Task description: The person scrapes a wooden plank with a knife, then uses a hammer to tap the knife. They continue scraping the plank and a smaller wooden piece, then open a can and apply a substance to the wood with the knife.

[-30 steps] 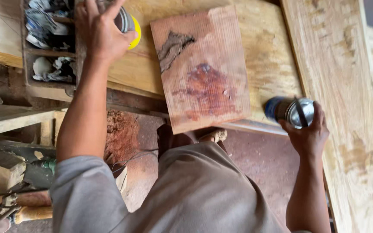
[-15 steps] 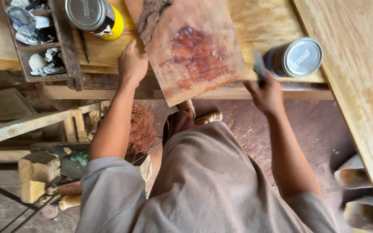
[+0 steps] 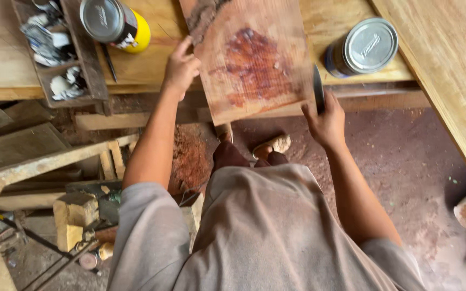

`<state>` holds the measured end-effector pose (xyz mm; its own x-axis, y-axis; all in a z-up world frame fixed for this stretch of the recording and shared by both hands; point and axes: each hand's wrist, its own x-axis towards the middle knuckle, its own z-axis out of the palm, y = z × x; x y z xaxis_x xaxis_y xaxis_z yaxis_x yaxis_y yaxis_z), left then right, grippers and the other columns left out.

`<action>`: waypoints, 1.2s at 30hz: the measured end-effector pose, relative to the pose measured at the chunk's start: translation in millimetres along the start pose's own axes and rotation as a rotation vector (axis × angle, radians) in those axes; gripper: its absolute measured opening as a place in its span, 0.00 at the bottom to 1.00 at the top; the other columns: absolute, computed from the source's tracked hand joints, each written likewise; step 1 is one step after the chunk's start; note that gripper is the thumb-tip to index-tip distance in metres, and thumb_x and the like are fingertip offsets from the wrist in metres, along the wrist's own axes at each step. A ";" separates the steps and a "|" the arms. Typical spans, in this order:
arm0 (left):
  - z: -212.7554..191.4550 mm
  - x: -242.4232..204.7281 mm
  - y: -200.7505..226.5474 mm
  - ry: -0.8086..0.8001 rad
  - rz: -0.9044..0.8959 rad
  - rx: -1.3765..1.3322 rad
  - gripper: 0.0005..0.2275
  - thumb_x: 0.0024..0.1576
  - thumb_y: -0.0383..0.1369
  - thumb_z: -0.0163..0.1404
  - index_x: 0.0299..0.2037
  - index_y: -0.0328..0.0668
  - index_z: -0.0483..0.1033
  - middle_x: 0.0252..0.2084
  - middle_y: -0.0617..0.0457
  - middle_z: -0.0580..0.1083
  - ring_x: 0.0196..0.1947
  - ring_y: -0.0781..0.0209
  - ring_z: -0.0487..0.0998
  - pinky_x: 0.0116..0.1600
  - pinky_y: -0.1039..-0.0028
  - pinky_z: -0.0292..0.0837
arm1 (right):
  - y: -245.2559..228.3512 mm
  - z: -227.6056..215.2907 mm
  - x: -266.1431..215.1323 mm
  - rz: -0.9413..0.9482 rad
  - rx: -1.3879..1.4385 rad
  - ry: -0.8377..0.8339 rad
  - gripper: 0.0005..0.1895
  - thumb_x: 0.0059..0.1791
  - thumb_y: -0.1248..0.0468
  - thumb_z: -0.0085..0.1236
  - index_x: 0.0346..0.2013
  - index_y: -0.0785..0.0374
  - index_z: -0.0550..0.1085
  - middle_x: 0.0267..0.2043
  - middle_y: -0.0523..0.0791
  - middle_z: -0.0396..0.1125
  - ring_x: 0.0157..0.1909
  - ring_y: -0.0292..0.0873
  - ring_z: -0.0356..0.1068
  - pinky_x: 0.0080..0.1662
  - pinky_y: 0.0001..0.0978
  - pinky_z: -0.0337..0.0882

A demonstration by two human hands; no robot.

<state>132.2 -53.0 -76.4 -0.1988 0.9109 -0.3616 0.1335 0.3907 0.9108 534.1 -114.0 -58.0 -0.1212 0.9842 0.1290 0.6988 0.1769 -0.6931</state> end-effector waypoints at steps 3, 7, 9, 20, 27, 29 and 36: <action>-25.3 8.9 39.0 -0.005 0.337 0.660 0.26 0.61 0.30 0.56 0.71 0.47 0.67 0.45 0.45 0.78 0.40 0.58 0.77 0.48 0.64 0.75 | 2.7 -8.9 -36.3 0.317 0.149 -0.063 0.19 0.53 0.61 0.62 0.55 0.67 0.73 0.36 0.48 0.70 0.33 0.41 0.67 0.36 0.35 0.70; -114.4 24.2 65.8 0.260 0.662 1.193 0.40 0.46 0.43 0.71 0.70 0.55 0.67 0.69 0.42 0.61 0.63 0.35 0.65 0.61 0.47 0.65 | 1.1 -13.9 -79.7 0.649 0.329 -0.114 0.14 0.54 0.66 0.56 0.54 0.66 0.74 0.33 0.42 0.70 0.29 0.33 0.67 0.31 0.26 0.70; -151.5 34.9 67.4 0.108 0.391 1.026 0.46 0.36 0.37 0.73 0.69 0.49 0.65 0.74 0.35 0.47 0.66 0.28 0.57 0.62 0.45 0.61 | -6.3 -7.5 -89.1 0.642 0.484 -0.007 0.11 0.55 0.68 0.55 0.51 0.69 0.76 0.33 0.43 0.70 0.31 0.33 0.69 0.33 0.26 0.72; -152.6 32.3 29.1 -0.117 0.874 0.960 0.41 0.36 0.43 0.76 0.63 0.54 0.73 0.68 0.40 0.60 0.63 0.32 0.63 0.65 0.28 0.56 | -118.2 69.7 -72.0 0.634 0.592 0.162 0.09 0.55 0.69 0.55 0.48 0.71 0.76 0.31 0.44 0.70 0.29 0.34 0.69 0.32 0.26 0.73; -111.2 7.2 26.7 -0.287 0.966 0.983 0.40 0.35 0.39 0.75 0.63 0.58 0.71 0.66 0.48 0.58 0.62 0.31 0.61 0.59 0.34 0.68 | -180.9 85.9 -27.9 0.557 0.530 0.078 0.08 0.55 0.67 0.55 0.46 0.70 0.76 0.30 0.44 0.71 0.28 0.34 0.70 0.31 0.26 0.73; -109.4 12.1 32.3 -0.354 0.901 1.010 0.42 0.33 0.38 0.75 0.63 0.58 0.70 0.67 0.48 0.57 0.63 0.31 0.60 0.58 0.34 0.69 | -186.3 89.7 -21.0 0.581 0.510 0.065 0.09 0.54 0.67 0.55 0.46 0.69 0.76 0.29 0.43 0.72 0.27 0.34 0.69 0.30 0.26 0.73; -113.1 4.6 46.1 -0.357 0.885 1.087 0.42 0.33 0.40 0.76 0.60 0.52 0.66 0.63 0.41 0.56 0.63 0.29 0.60 0.53 0.35 0.73 | -181.7 99.8 -34.1 0.607 0.641 0.105 0.09 0.55 0.68 0.56 0.47 0.70 0.76 0.28 0.42 0.69 0.27 0.32 0.68 0.31 0.25 0.71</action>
<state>27.6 -45.8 -13.6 0.5648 0.8235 0.0521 0.7726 -0.5500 0.3173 340.9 -179.0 -7.2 0.2291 0.9095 -0.3470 0.0887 -0.3745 -0.9230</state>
